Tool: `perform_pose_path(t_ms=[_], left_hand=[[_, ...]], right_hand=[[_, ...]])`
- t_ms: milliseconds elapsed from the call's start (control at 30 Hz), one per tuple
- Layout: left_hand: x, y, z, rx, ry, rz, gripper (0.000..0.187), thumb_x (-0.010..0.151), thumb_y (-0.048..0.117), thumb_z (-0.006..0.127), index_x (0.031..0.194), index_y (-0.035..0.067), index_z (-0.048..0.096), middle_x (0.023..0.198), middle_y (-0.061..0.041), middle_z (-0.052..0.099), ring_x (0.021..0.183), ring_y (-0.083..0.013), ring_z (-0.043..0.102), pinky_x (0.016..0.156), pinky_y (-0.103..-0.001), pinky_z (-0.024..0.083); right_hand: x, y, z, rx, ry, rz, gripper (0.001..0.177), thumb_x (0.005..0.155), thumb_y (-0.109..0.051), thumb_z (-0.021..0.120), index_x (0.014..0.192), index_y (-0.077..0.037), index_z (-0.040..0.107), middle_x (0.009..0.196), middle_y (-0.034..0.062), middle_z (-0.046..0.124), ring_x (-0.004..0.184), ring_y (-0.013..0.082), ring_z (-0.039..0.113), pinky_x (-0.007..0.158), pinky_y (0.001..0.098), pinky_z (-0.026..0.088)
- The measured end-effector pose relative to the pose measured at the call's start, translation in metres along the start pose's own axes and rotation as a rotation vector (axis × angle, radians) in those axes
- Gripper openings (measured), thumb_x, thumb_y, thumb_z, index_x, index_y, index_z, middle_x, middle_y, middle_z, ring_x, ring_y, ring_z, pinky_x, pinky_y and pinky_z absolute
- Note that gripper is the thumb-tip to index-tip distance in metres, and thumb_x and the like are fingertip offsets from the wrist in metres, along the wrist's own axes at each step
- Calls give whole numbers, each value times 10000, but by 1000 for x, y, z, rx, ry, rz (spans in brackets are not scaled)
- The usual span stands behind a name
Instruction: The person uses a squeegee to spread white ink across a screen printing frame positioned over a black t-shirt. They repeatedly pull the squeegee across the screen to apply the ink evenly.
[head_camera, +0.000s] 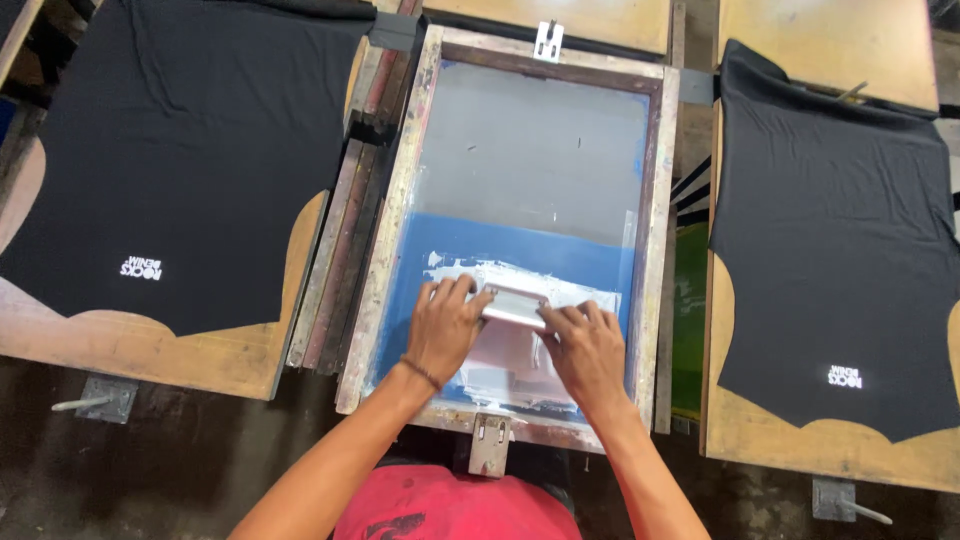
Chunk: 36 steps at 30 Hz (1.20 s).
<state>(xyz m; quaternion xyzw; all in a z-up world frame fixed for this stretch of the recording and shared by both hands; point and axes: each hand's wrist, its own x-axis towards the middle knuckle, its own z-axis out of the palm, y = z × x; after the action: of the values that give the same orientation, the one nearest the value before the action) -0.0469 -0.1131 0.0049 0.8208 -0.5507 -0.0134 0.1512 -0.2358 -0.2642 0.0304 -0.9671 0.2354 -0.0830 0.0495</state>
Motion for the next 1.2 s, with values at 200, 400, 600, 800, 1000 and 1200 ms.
perform_pose_path(t_ms=[200,400,600,800,1000,1200], left_hand=[[-65,25,-27,-102,-12,1,454,808,144,837,1231,164,675,1165,-87,699,1053,-269,676,947,-423,543],[-82,32,-58,-117,-68,38,484,689,74,873,1143,160,729,1082,-62,666,1013,-271,624,891,-442,477],[-72,10,-63,-271,-1,-97,514,984,544,508,1276,151,666,1183,-116,683,1120,-288,620,921,-477,509],[-88,-60,-20,-89,141,-463,636,909,439,700,1441,120,561,1353,-162,561,1230,-337,518,997,-495,479],[-87,-89,6,-114,179,-567,681,867,317,778,1463,84,544,1202,-115,552,1178,-327,539,989,-492,464],[-74,-103,21,-237,212,-618,538,856,248,807,1313,18,643,1117,-137,561,1116,-342,571,983,-476,482]], right_hand=[[-48,-30,-19,48,-103,-81,328,857,-282,801,1162,-207,707,966,0,771,833,184,611,715,317,488],[-63,-43,-48,101,-149,-93,305,844,-364,775,1116,-239,721,952,-40,766,853,238,587,740,413,470],[-69,-9,-55,562,-210,380,270,830,-311,752,1093,-279,805,887,-61,801,843,140,540,663,319,457],[-84,31,-61,880,-84,856,620,799,-487,648,1212,-32,729,1484,113,561,1379,237,478,938,555,613],[-90,31,-52,1145,240,1010,501,860,-342,669,1218,7,705,1600,74,507,1473,203,467,1117,386,468],[-103,45,-17,1217,336,1143,496,874,-295,716,1259,19,704,1226,153,730,1131,195,674,1001,314,511]])
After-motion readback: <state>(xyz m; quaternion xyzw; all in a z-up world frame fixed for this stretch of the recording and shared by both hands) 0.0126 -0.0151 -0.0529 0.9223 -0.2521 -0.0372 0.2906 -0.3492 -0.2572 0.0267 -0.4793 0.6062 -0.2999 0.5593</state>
